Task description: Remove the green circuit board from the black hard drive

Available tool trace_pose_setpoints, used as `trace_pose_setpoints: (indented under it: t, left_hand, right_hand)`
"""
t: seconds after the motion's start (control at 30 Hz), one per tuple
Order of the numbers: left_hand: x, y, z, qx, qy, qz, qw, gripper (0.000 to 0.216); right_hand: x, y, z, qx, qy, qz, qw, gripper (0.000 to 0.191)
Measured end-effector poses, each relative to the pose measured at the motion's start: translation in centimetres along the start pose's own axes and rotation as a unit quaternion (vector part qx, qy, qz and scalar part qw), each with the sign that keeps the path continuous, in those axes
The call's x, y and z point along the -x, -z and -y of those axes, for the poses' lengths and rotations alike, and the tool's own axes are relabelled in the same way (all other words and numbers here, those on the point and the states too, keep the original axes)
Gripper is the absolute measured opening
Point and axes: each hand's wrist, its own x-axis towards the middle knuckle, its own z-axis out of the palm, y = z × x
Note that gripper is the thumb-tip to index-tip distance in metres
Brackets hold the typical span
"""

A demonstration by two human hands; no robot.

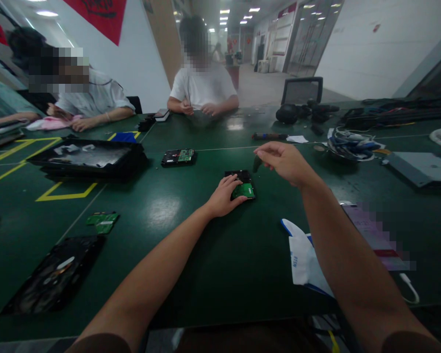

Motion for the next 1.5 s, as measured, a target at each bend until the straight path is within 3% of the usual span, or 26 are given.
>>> trace_pose_setpoints:
  t: [0.13,0.47,0.7,0.93,1.1,1.23,1.33,1.5]
  left_hand:
    - [0.0,0.1,-0.1,-0.003,0.002,0.002,1.000,0.061]
    - [0.0,-0.3,0.3,0.003,-0.012,-0.011,1.000,0.062]
    - [0.0,-0.2,0.2,0.003,-0.006,-0.005,1.000,0.062]
    - [0.0,0.0,0.0,0.006,-0.011,-0.007,1.000,0.061]
    - [0.0,0.1,-0.1,0.009,-0.004,0.000,1.000,0.061]
    - [0.0,0.2,-0.2,0.010,-0.001,0.001,1.000,0.061]
    - [0.0,0.0,-0.1,0.009,-0.004,-0.002,1.000,0.061]
    - [-0.1,-0.2,0.1,0.002,-0.016,-0.009,1.000,0.060]
  right_hand:
    - [-0.1,-0.1,-0.2,-0.007,-0.033,-0.027,0.999,0.020]
    - [-0.3,-0.6,-0.8,-0.114,-0.021,0.034,0.993,0.031]
    - [-0.5,-0.8,-1.0,-0.110,-0.068,-0.019,0.991,0.021]
    - [-0.5,-1.1,-1.2,-0.211,-0.063,0.043,0.975,0.025]
    - [-0.6,-1.0,-1.4,-0.128,-0.053,0.007,0.990,0.025]
    - [-0.9,-1.0,-1.5,-0.113,-0.090,-0.029,0.989,0.021]
    - [-0.9,-1.1,-1.3,-0.147,-0.101,-0.015,0.984,0.015]
    - [-0.5,-1.4,-1.0,-0.202,-0.080,0.047,0.975,0.021]
